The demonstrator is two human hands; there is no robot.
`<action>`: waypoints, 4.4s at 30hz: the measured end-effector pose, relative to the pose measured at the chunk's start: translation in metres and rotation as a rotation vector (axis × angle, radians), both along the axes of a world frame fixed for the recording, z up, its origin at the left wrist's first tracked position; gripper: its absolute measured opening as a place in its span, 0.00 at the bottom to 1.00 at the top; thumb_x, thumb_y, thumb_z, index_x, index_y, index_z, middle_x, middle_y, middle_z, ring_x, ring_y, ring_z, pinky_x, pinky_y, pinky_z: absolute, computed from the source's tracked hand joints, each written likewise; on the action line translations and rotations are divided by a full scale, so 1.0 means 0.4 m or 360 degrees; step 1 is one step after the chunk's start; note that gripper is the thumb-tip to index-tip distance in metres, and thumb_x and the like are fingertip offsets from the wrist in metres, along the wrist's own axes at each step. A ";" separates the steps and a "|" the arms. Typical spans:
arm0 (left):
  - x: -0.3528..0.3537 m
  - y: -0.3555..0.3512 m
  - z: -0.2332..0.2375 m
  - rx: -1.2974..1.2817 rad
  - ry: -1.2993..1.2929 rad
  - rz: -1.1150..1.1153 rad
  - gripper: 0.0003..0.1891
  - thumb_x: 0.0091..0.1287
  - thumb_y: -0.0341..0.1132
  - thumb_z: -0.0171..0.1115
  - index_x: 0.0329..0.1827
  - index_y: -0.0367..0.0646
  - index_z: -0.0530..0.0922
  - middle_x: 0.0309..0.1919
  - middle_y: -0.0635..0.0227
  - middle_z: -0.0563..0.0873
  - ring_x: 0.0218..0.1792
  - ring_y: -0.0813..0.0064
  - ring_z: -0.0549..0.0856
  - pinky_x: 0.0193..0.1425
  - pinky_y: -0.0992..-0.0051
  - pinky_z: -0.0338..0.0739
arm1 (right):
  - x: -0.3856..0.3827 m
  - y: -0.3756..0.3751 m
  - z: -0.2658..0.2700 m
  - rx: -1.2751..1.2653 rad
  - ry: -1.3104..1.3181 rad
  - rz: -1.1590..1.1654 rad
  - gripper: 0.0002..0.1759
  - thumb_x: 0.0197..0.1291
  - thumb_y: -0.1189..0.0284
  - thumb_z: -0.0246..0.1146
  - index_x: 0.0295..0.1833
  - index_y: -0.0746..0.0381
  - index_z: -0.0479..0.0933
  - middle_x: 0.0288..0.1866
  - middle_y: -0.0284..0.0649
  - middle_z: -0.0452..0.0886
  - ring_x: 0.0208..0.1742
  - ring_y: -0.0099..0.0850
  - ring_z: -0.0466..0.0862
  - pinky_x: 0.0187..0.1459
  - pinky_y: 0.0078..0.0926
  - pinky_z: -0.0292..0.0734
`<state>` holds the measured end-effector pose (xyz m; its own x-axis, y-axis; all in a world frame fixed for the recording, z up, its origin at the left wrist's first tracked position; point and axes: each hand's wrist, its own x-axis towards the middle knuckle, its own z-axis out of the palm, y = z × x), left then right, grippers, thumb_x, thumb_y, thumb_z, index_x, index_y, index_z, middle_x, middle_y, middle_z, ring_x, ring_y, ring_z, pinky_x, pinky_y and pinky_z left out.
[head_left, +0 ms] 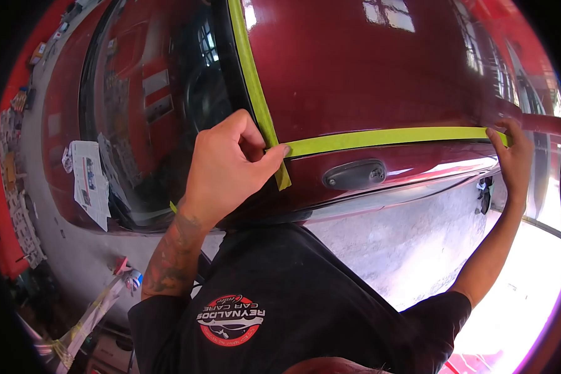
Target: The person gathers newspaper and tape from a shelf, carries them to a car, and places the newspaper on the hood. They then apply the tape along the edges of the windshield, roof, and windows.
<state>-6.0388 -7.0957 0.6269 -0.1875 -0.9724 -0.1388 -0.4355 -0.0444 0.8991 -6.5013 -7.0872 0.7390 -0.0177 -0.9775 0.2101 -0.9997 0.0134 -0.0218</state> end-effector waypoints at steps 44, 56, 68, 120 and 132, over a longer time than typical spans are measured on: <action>-0.190 0.098 -0.017 -0.1216 -0.0583 -0.0884 0.35 0.64 0.43 0.69 0.72 0.39 0.70 0.72 0.38 0.68 0.70 0.39 0.71 0.74 0.46 0.64 | 0.056 0.035 -0.027 -0.0135 0.0809 0.0040 0.12 0.63 0.58 0.69 0.42 0.54 0.80 0.30 0.31 0.85 0.38 0.34 0.82 0.50 0.38 0.69; -0.156 0.086 -0.014 -0.1195 -0.0561 -0.0954 0.34 0.63 0.37 0.69 0.72 0.37 0.69 0.74 0.43 0.69 0.71 0.42 0.71 0.75 0.48 0.65 | 0.087 0.034 -0.031 0.0017 0.0836 -0.0256 0.14 0.60 0.54 0.71 0.42 0.51 0.83 0.27 0.33 0.85 0.39 0.32 0.85 0.47 0.39 0.67; -0.253 0.072 0.025 -0.1264 -0.0606 -0.1093 0.36 0.62 0.36 0.70 0.73 0.37 0.69 0.74 0.38 0.65 0.71 0.40 0.68 0.74 0.49 0.64 | 0.095 0.049 -0.062 -0.0093 0.0993 -0.0239 0.14 0.61 0.56 0.71 0.47 0.50 0.83 0.31 0.29 0.86 0.41 0.29 0.84 0.49 0.36 0.67; -0.650 0.028 0.031 -0.1886 -0.0768 -0.1113 0.28 0.70 0.41 0.62 0.70 0.39 0.68 0.65 0.43 0.73 0.65 0.46 0.73 0.68 0.52 0.71 | 0.085 0.031 -0.091 -0.0332 0.0828 -0.0108 0.08 0.55 0.64 0.64 0.28 0.52 0.85 0.27 0.33 0.87 0.38 0.32 0.83 0.50 0.41 0.66; -0.753 0.043 0.005 -0.1980 -0.0777 -0.0786 0.30 0.66 0.44 0.64 0.68 0.37 0.70 0.63 0.50 0.78 0.64 0.48 0.76 0.70 0.52 0.70 | 0.009 0.032 -0.021 -0.0327 0.0595 0.0292 0.13 0.52 0.62 0.69 0.42 0.54 0.85 0.38 0.39 0.88 0.45 0.40 0.86 0.49 0.45 0.76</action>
<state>-6.3398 -7.0786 0.6291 -0.7204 -0.3565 0.5950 -0.4459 0.8951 -0.0035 -6.4977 -7.0744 0.7306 0.2655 -0.8948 0.3591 -0.9248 -0.1311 0.3571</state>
